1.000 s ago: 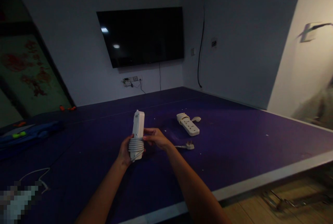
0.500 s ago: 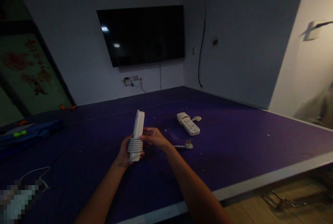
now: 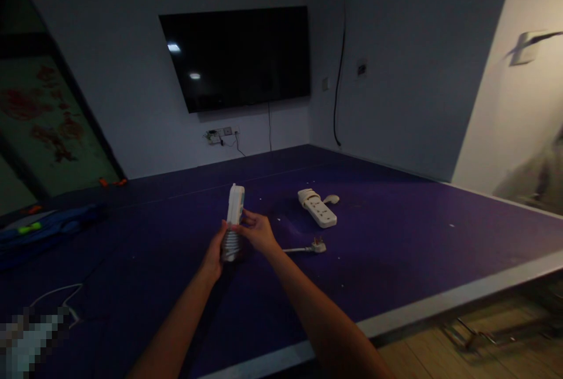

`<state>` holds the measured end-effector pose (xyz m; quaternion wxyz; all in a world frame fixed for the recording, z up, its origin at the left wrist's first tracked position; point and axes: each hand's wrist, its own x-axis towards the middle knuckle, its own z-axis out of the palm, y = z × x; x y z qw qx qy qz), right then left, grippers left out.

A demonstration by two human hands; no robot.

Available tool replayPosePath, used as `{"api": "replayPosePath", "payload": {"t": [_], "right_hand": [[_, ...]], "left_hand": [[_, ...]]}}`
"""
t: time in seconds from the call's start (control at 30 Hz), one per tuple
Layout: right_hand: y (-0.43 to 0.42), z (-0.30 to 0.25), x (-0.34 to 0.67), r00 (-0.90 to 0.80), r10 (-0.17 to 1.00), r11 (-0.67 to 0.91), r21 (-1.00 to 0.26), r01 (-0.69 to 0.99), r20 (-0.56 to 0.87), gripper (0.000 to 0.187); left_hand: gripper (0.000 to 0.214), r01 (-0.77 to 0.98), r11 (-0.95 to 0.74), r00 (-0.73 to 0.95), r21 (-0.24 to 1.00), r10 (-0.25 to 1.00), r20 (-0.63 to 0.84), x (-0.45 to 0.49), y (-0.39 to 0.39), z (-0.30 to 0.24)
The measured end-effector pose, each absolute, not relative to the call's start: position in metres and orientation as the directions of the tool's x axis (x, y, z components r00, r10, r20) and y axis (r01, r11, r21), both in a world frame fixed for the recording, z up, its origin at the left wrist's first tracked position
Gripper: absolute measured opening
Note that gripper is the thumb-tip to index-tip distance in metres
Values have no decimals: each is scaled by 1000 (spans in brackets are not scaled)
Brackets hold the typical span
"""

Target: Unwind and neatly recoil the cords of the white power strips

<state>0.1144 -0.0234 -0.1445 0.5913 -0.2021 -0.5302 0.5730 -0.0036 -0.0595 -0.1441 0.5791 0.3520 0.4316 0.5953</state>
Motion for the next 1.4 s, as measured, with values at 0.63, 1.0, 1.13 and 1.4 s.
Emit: {"api": "replayPosePath", "payload": {"t": [0.63, 1.0, 1.13, 1.4], "right_hand": [[-27, -131, 137, -511, 766, 243, -911, -333, 391, 54], [-32, -124, 142, -612, 725, 77, -920, -385, 316, 53], [-30, -128, 141, -642, 713, 7, -918, -397, 283, 52], [-31, -132, 135, -570, 800, -75, -912, -404, 187, 47]], "left_hand": [[48, -562, 368, 590, 741, 806, 48, -20, -65, -139], [52, -548, 400, 675, 735, 731, 105, -21, -66, -140], [52, -564, 374, 644, 736, 757, 110, -21, -64, -145], [68, -553, 419, 488, 720, 864, -127, -23, -62, -143]]}}
